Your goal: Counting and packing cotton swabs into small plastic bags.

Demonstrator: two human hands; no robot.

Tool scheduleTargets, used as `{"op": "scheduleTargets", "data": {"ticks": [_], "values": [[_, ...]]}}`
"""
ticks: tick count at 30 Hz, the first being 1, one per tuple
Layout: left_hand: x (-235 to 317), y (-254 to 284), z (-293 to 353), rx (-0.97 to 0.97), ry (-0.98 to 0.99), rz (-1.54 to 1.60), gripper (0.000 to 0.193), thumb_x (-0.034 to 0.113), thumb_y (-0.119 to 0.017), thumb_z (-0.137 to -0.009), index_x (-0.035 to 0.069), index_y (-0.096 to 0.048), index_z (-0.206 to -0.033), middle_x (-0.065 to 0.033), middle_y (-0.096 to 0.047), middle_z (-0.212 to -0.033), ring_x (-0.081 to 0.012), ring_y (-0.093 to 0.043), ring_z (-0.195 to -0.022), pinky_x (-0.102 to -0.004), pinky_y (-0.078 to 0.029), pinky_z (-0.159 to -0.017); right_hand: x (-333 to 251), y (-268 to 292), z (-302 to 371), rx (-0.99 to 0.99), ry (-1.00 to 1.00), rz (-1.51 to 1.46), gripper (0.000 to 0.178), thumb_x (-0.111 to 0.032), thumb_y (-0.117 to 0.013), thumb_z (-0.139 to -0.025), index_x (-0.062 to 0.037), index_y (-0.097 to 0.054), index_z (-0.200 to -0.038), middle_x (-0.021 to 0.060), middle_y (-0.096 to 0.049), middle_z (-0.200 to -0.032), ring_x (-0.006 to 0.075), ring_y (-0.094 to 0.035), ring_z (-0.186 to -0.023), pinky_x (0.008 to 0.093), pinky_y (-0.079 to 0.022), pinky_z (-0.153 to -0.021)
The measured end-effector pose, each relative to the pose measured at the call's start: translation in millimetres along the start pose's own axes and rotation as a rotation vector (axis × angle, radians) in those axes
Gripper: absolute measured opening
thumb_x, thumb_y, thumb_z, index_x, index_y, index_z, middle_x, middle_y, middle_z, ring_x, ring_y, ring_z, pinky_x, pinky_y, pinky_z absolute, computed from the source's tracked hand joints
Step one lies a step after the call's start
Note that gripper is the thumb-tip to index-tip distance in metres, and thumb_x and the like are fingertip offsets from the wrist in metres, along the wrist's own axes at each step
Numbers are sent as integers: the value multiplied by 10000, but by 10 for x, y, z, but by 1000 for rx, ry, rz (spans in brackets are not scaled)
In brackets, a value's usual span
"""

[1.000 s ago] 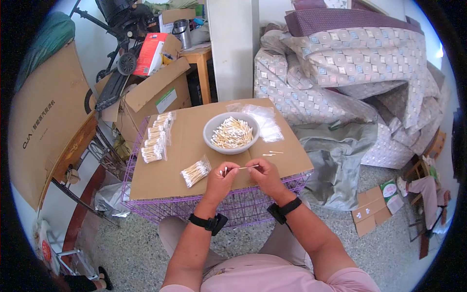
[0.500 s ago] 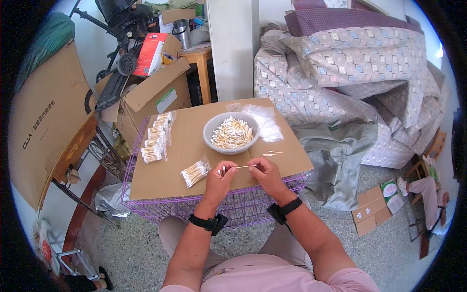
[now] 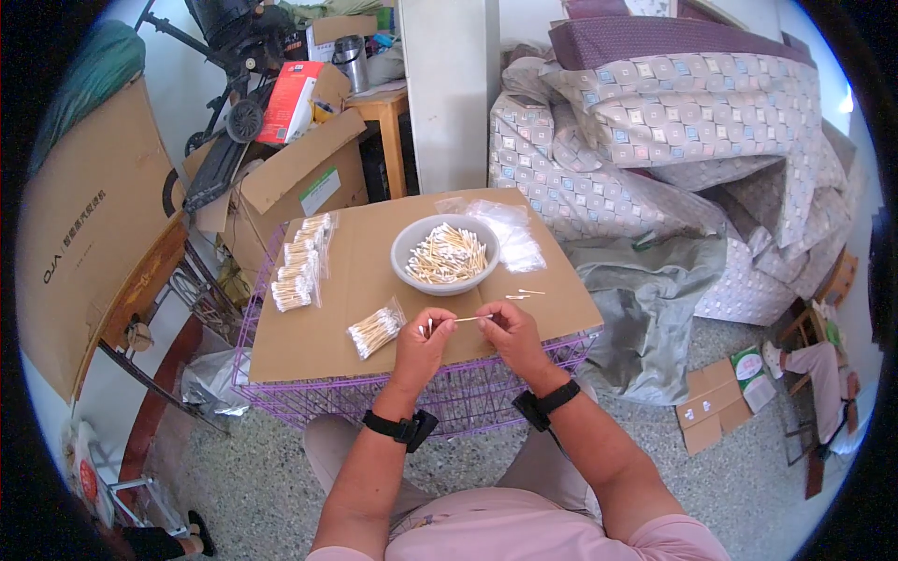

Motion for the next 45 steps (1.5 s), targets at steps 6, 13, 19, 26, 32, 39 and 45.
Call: {"op": "scheduleTargets", "data": {"ticks": [6, 13, 19, 26, 32, 39, 45], "values": [[55, -3, 9, 12, -10, -17, 96, 110, -629, -913, 39, -622, -976, 25, -610, -828, -37, -510, -749, -179, -410, -642, 15, -11, 11, -24, -74, -23, 120, -95, -657, -865, -15, -621, -947, 29, -584, -806, 90, -528, -690, 246, -444, -609], [-12, -2, 1, -3, 40, -26, 90, 100, -648, -902, 43, -623, -967, 58, -563, -804, -29, -480, -728, -186, -398, -624, -19, -27, -4, -43, -3, 37, 117, -109, -651, -877, -9, -621, -929, 27, -583, -802, 90, -528, -699, 250, -446, -615], [-17, -1, 0, -20, 16, -68, 86, 105, -651, -904, 47, -622, -960, 66, -551, -805, -25, -464, -721, -188, -394, -620, -42, -51, 0, -63, -10, 52, 123, -124, -656, -879, -10, -624, -914, 25, -584, -798, 88, -526, -697, 248, -446, -614], [-39, -17, -13, -41, 5, -31, 101, 115, -628, -919, 32, -612, -973, 19, -611, -842, -53, -542, -788, -208, -442, -696, -21, -44, -2, -54, 4, 40, 121, -121, -661, -877, -10, -628, -913, 22, -590, -816, 84, -532, -685, 244, -449, -606], [-16, -3, -5, -24, 6, -50, 95, 112, -621, -921, 32, -616, -973, 9, -624, -844, -57, -552, -783, -210, -447, -691, -59, -61, 6, -59, 7, 32, 104, -105, -657, -874, -13, -629, -912, 24, -592, -818, 83, -536, -686, 240, -447, -602], [26, 4, 7, -17, 30, -125, 97, 115, -619, -921, 29, -618, -967, 5, -637, -842, -50, -553, -766, -200, -447, -667, -83, -58, -1, -60, 32, 107, 131, -141, -617, -902, -10, -616, -895, 43, -582, -789, 101, -532, -674, 258, -437, -594], [51, -27, 10, -26, -7, -49, 97, 117, -618, -921, 27, -618, -960, 3, -641, -852, -55, -561, -783, -207, -454, -689, -45, -59, 1, -69, -16, 77, 130, -146, -629, -895, -18, -610, -895, 44, -571, -784, 111, -527, -685, 267, -440, -609]]}}
Point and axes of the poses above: each hand's wrist, its own z-axis away from the middle knuckle, its own y-axis out of the back of the hand, x = y × z, the point moved 7 cm from there along -z, towards the middle knuckle
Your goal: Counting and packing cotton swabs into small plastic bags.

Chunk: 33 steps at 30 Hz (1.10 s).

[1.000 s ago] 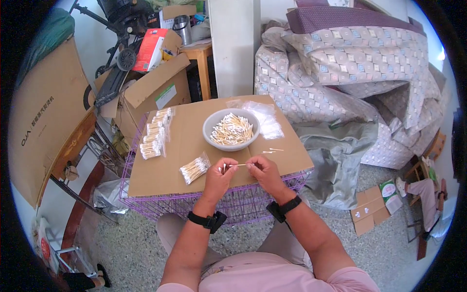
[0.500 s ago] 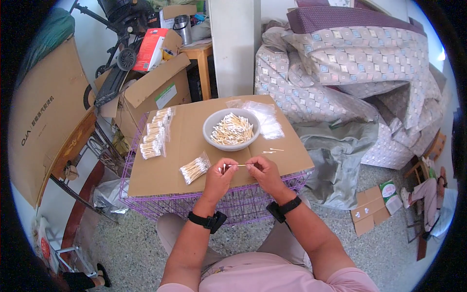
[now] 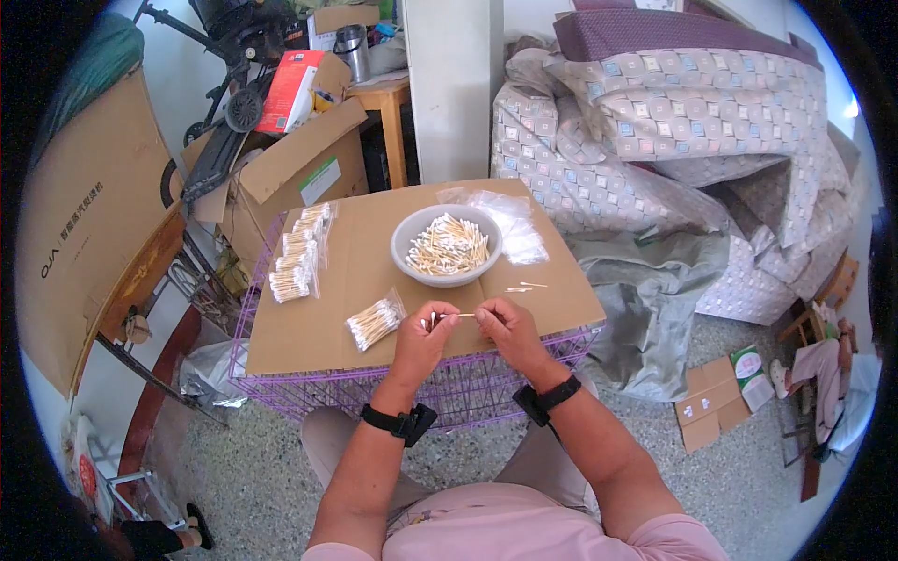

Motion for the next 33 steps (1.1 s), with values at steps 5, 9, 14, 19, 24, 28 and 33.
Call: {"op": "scheduleTargets", "data": {"ticks": [5, 9, 14, 19, 24, 28, 33], "values": [[-16, 17, 0, 6, 13, 1, 98, 117, -616, -923, 29, -617, -968, 2, -640, -853, -58, -562, -782, -211, -457, -695, 10, -9, 2, 3, 20, -30, 125, -126, -656, -873, -12, -611, -898, 50, -568, -783, 117, -531, -684, 269, -444, -610], [-45, 33, -8, 14, 13, -2, 99, 116, -622, -920, 34, -620, -977, 11, -631, -840, -45, -532, -737, -198, -434, -640, -45, -18, 6, -3, 27, 42, 115, -114, -659, -862, -12, -618, -893, 70, -579, -786, 144, -552, -695, 278, -449, -619], [-42, 31, 7, 11, 48, 65, 109, 111, -620, -922, 41, -631, -1005, 32, -614, -828, -18, -475, -683, -180, -390, -572, -151, -33, 6, -20, 100, 125, 102, -108, -660, -849, -15, -623, -867, 82, -579, -774, 186, -558, -690, 307, -447, -620], [-12, 35, 11, 17, 1, 133, 129, 132, -600, -936, 50, -641, -1027, 48, -609, -817, -3, -441, -648, -168, -356, -537, -238, -76, 15, -49, 130, 206, 106, -114, -658, -844, -14, -624, -854, 94, -568, -759, 224, -557, -685, 332, -444, -624], [-16, 30, 12, -2, 0, 106, 148, 170, -585, -950, 56, -644, -1023, 64, -610, -808, 11, -415, -613, -167, -319, -502, -295, -91, 18, -67, 176, 252, 109, -118, -646, -850, -12, -621, -851, 120, -580, -777, 267, -577, -712, 354, -452, -637], [-7, 20, 7, 5, -25, 127, 140, 163, -592, -946, 56, -646, -1018, 67, -593, -784, 12, -406, -599, -170, -311, -491, -268, -93, 16, -66, 162, 237, 114, -121, -639, -855, -10, -619, -858, 121, -583, -783, 269, -583, -722, 356, -455, -642], [3, 20, 12, 6, -5, 101, 125, 142, -600, -939, 51, -650, -1009, 83, -537, -740, 15, -385, -579, -163, -288, -477, -286, -97, 16, -68, 159, 238, 115, -123, -630, -862, -9, -617, -869, 122, -585, -791, 271, -585, -726, 355, -458, -648]]}}
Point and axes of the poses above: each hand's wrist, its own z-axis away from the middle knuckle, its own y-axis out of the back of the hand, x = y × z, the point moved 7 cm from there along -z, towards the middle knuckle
